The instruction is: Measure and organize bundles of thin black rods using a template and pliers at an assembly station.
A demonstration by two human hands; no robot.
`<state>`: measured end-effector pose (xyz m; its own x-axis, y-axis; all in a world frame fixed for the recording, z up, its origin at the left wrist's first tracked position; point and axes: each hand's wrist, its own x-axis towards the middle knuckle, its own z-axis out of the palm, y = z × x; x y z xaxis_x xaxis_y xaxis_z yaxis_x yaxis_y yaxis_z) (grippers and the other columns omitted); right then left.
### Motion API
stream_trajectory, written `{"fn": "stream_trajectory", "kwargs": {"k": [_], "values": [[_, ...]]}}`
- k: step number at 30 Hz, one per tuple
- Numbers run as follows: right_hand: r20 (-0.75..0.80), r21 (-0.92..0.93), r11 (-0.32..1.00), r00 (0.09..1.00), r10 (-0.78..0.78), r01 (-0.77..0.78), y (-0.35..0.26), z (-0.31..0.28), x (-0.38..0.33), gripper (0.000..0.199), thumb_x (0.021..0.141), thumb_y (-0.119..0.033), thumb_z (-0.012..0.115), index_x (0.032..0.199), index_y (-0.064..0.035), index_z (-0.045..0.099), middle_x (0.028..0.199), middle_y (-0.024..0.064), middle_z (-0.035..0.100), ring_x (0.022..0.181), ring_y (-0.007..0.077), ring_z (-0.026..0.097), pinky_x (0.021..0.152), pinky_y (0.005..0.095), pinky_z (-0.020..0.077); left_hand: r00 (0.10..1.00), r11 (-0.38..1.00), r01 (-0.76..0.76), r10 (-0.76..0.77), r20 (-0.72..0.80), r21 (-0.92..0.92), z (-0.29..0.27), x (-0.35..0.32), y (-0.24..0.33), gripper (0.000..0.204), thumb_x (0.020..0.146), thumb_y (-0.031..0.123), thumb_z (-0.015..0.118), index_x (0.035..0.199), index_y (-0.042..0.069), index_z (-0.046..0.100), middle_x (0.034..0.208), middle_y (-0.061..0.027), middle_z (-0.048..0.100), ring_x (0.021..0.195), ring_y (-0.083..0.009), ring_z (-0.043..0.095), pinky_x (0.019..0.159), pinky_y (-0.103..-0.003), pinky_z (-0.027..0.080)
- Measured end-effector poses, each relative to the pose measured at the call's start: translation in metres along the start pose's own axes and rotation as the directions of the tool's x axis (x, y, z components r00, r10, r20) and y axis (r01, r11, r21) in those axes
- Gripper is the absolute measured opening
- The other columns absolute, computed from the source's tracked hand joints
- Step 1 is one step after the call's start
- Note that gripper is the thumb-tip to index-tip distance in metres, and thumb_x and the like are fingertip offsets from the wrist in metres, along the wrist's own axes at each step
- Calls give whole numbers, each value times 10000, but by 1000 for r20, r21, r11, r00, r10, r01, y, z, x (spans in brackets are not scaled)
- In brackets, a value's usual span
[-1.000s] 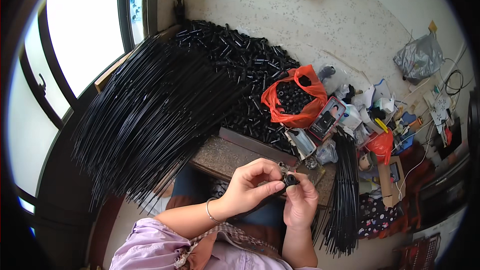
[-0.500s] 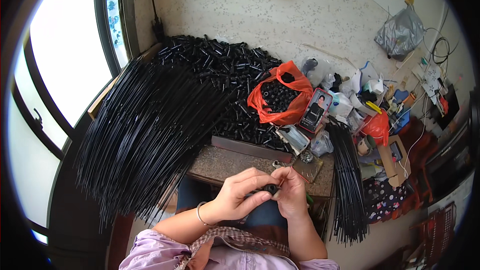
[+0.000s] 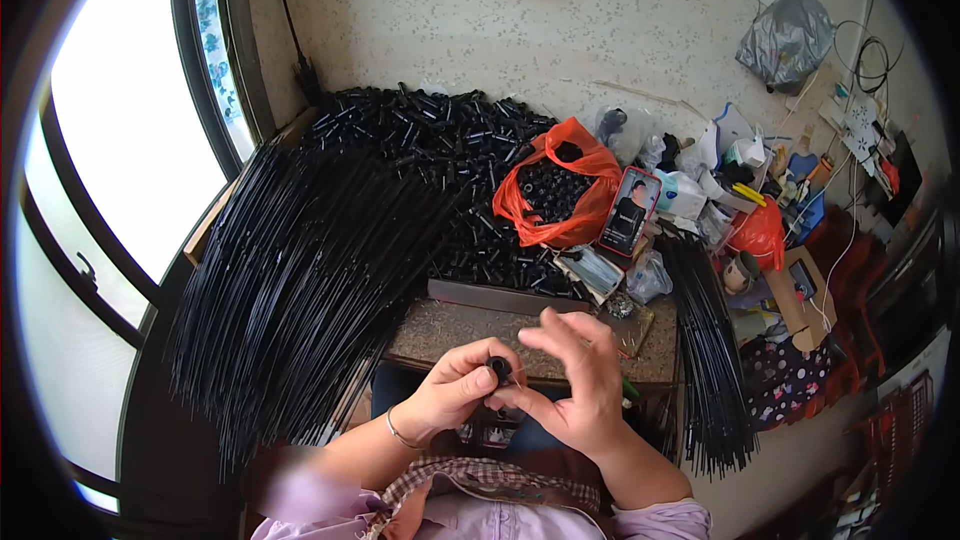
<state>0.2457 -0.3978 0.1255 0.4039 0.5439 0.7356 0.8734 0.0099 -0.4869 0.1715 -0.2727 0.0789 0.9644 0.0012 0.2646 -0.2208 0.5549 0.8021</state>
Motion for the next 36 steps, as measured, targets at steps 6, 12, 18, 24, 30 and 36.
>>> {"fn": "stream_trajectory", "kwargs": {"k": [6,12,18,24,30,36], "values": [[302,-305,817,863,-405,489,10,-6,5,486,661,-98,537,1117,-111,369,695,15,479,661,159,454,586,295,356,974,939,-188,215,-68,287,0,14,-4,235,734,234,517,776,8,467,669,-20,488,576,-82,433,525,-191,358],[234,-218,853,874,-425,474,41,21,-10,461,696,-92,496,1132,-168,371,630,3,399,583,128,430,568,256,371,930,733,-303,368,19,609,-31,19,-12,219,734,229,513,752,17,461,637,-28,486,569,-95,440,515,-203,353],[91,-337,925,972,216,-174,73,16,-62,363,621,-73,592,965,-37,482,884,121,485,787,290,472,684,338,392,996,996,-93,93,17,10,-61,6,12,454,766,422,379,696,-24,428,607,-83,440,500,-87,365,447,-195,285],[208,-840,509,755,622,-188,75,26,-114,500,620,-149,595,1070,-69,394,1097,182,315,1030,344,291,828,409,276,984,986,-133,143,103,-104,-57,-9,22,355,728,356,493,701,7,438,610,-71,435,496,-79,341,442,-188,265],[253,-615,667,697,672,-420,62,26,-107,249,666,-22,489,909,-19,437,898,113,374,781,225,436,638,330,398,950,945,-254,283,-128,206,-36,-17,23,344,769,374,427,752,30,423,576,-1,411,467,-36,326,421,-157,264],[422,522,498,717,555,-692,6,7,-72,188,605,-67,570,763,-16,483,881,73,410,846,182,418,655,287,370,843,848,-320,458,-281,422,-25,-21,22,414,808,405,281,783,13,412,540,19,376,434,-19,300,390,-152,228]]}}
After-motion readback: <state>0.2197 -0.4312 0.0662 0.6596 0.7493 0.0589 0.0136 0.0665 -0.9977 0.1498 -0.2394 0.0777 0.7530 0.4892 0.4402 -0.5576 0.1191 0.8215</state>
